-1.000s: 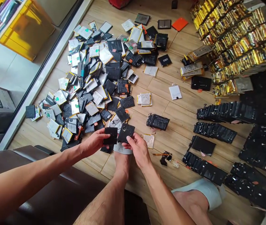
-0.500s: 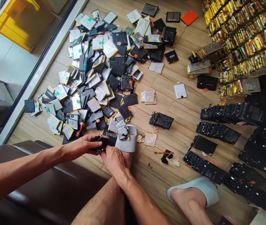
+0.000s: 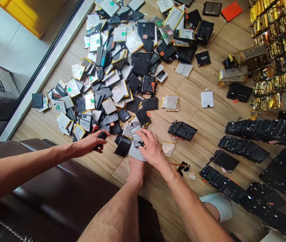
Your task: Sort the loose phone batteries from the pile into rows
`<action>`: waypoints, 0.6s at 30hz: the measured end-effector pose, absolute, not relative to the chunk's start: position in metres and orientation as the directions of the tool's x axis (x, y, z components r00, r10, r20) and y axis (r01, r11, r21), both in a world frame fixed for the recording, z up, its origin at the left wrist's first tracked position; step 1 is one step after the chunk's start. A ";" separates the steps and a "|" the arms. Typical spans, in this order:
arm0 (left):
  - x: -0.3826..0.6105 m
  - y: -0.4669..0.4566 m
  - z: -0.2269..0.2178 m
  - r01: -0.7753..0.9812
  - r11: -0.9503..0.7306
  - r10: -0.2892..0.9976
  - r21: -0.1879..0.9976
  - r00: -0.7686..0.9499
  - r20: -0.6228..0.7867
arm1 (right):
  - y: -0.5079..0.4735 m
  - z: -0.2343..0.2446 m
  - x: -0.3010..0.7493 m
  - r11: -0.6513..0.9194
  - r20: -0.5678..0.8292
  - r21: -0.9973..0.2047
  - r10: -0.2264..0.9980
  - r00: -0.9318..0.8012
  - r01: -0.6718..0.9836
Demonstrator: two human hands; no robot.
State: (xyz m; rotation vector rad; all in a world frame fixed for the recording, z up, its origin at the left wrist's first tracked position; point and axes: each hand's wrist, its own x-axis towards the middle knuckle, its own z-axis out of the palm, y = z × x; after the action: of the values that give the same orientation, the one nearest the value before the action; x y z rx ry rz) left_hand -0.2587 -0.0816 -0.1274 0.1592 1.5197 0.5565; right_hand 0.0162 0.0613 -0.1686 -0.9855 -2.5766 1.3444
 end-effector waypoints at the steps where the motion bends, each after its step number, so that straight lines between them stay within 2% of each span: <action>1: -0.255 -0.078 -0.129 -0.268 0.866 0.419 0.421 -0.068 -0.905 | 0.069 -0.178 0.022 0.438 -0.219 -0.769 0.502 -0.836 0.465; 3: -0.247 -0.073 -0.129 -0.328 0.870 0.363 0.367 -0.078 -0.929 | 0.079 -0.195 0.028 0.459 -0.210 -0.791 0.417 -0.884 0.405; 5: -0.241 -0.069 -0.126 -0.383 0.875 0.299 0.296 -0.052 -0.953 | 0.087 -0.202 0.029 0.439 -0.192 -0.815 0.412 -0.891 0.379; 7: -0.239 -0.068 -0.123 -0.416 0.875 0.257 0.247 -0.032 -0.966 | 0.093 -0.199 0.025 0.365 -0.204 -0.842 0.465 -0.862 0.396; 9: -0.238 -0.068 -0.123 -0.433 0.869 0.253 0.239 -0.027 -0.967 | 0.099 -0.189 0.019 0.230 -0.292 -0.837 0.578 -0.762 0.496; 12: -0.231 -0.066 -0.123 -0.463 0.831 0.327 0.308 -0.042 -0.944 | 0.104 -0.173 0.013 -0.051 -0.467 -0.800 0.678 -0.568 0.597; 15: -0.216 -0.058 -0.120 -0.482 0.756 0.452 0.443 -0.104 -0.886 | 0.099 -0.165 0.009 -0.318 -0.568 -0.815 0.609 -0.553 0.485; 18: -0.199 -0.044 -0.112 -0.532 0.704 0.490 0.471 -0.118 -0.864 | 0.086 -0.159 0.006 -0.403 -0.579 -0.815 0.562 -0.590 0.417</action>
State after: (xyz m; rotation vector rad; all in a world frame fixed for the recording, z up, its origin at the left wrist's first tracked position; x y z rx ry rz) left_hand -0.1994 -0.0438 -0.1119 -0.0372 1.4484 0.8690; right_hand 0.0058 0.0857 -0.1590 -1.3683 -1.6557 2.1494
